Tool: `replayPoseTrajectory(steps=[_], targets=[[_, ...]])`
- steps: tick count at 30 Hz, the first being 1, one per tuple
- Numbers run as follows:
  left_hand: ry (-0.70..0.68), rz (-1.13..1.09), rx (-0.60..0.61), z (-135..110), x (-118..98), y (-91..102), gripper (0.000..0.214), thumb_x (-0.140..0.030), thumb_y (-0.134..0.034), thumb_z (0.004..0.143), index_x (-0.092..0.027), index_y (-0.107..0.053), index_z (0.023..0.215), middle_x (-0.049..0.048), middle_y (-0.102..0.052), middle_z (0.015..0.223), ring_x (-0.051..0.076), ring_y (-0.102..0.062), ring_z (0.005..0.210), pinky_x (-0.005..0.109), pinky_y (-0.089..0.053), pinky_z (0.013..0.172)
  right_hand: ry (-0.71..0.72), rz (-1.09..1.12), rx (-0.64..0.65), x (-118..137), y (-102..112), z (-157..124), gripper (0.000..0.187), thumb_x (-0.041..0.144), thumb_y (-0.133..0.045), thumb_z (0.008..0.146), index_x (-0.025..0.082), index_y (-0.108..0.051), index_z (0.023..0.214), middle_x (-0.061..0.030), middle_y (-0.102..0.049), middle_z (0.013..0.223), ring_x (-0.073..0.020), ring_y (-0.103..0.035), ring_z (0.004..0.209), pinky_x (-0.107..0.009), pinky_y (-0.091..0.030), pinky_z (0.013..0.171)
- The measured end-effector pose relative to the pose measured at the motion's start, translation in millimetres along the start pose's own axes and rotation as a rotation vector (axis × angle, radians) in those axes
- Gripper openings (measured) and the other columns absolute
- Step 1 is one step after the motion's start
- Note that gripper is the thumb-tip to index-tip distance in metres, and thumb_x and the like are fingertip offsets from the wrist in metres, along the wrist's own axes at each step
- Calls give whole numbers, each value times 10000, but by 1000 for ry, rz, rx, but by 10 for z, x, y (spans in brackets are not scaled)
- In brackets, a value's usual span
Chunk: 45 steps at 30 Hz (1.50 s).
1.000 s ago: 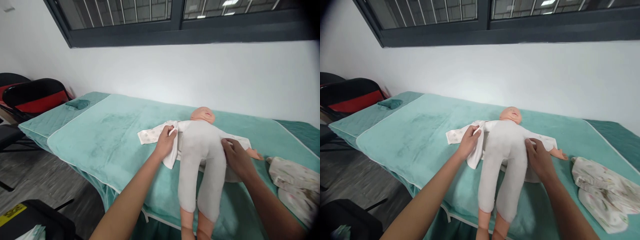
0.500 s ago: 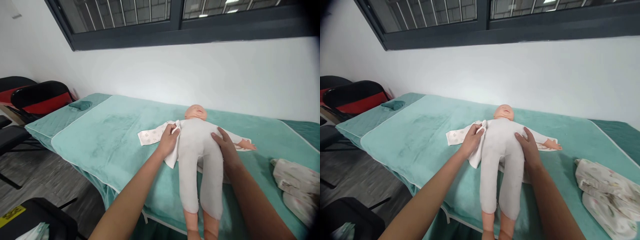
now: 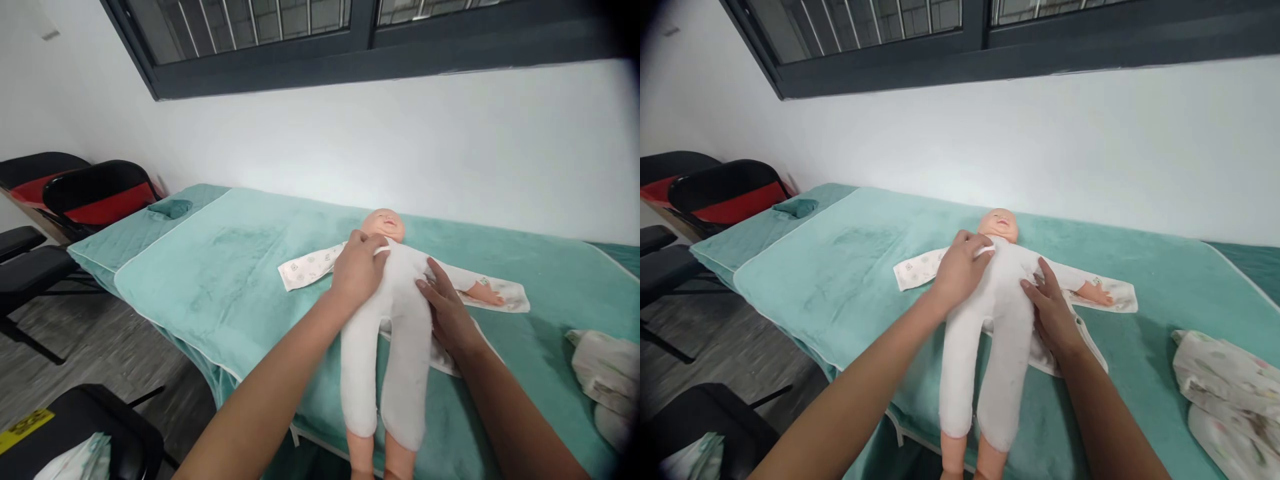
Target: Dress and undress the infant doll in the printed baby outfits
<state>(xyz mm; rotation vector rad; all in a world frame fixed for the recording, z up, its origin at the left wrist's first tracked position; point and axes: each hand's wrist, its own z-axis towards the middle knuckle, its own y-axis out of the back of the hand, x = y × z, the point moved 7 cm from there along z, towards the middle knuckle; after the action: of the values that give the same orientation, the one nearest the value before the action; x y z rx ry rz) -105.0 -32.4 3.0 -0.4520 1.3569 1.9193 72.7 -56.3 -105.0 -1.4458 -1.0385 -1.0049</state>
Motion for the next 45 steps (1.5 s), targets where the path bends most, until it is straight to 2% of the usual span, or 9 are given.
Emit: replayPoseTrajectory(steps=[6, 11, 15, 19, 24, 31, 34, 39, 45], targets=[[-100, 590, 146, -266, -439, -124, 184, -106, -543, 843, -167, -595, 1009, 96, -605, 950, 276, -612, 917, 410, -476, 777, 6, -63, -61, 29, 11, -43, 834, 467, -757, 775, 375, -368, 1508, -49, -626, 1358, -252, -692, 1032, -331, -606, 760], [-123, 379, 248, -548, -691, -106, 162, -173, -500, 892, -169, -560, 1042, 53, -620, 871, 197, -608, 660, 313, -432, 552, 0, -86, -71, 76, -3, -85, 862, 482, -748, 770, 346, -352, 1524, -46, -688, 1231, -239, -695, 997, -315, -595, 756], [-208, 134, 181, -810, -729, 36, 216, -241, -394, 986, -242, -561, 1123, 19, -659, 949, 193, -638, 810, 334, -493, 665, 4, -100, -76, 68, 16, -78, 895, 482, -772, 736, 329, -367, 1520, -30, -706, 1160, -211, -696, 943, -277, -586, 734], [-120, 30, -56, -1050, -250, 250, 251, -321, -489, 977, -246, -551, 1209, 73, -623, 1176, 240, -574, 1117, 420, -475, 961, 8, -100, -88, 30, 30, -55, 836, 493, -751, 772, 365, -375, 1508, -42, -657, 1293, -215, -697, 947, -277, -580, 679], [73, -159, -1, -1358, 392, 161, 331, -414, -563, 940, -253, -537, 1228, 86, -554, 1185, 223, -563, 1070, 401, -484, 935, 24, -120, -92, 34, 23, -53, 837, 506, -745, 775, 356, -376, 1512, -56, -620, 1365, -250, -676, 1057, -328, -591, 798], [87, -356, 108, -1603, 243, 89, 165, -389, -545, 949, -235, -595, 980, 19, -560, 867, 167, -544, 797, 311, -455, 733, 12, -131, -82, 48, 25, -54, 871, 514, -750, 762, 350, -355, 1521, -78, -618, 1360, -262, -687, 1019, -344, -595, 744], [153, -418, 65, -1588, 370, 113, 186, -378, -487, 977, -232, -602, 966, 10, -593, 841, 154, -561, 767, 288, -468, 717, 6, -150, -94, 48, 40, -60, 862, 523, -746, 760, 358, -367, 1517, -79, -644, 1319, -266, -693, 977, -345, -592, 698], [72, 112, -166, -1307, 917, 360, 266, -283, -468, 970, -203, -583, 1196, 112, -615, 1237, 248, -541, 1193, 414, -433, 1020, 24, -160, -83, 38, 51, -59, 827, 524, -734, 774, 384, -381, 1508, -60, -659, 1290, -256, -695, 935, -343, -583, 674], [143, 676, -38, -832, 1549, 485, 538, -196, -420, 943, -195, -399, 1481, 138, -461, 1515, 307, -378, 1412, 547, -301, 1136, 18, -171, -101, 20, 67, -56, 855, 537, -738, 765, 361, -373, 1518, -61, -684, 1225, -253, -687, 906, -343, -575, 676]])
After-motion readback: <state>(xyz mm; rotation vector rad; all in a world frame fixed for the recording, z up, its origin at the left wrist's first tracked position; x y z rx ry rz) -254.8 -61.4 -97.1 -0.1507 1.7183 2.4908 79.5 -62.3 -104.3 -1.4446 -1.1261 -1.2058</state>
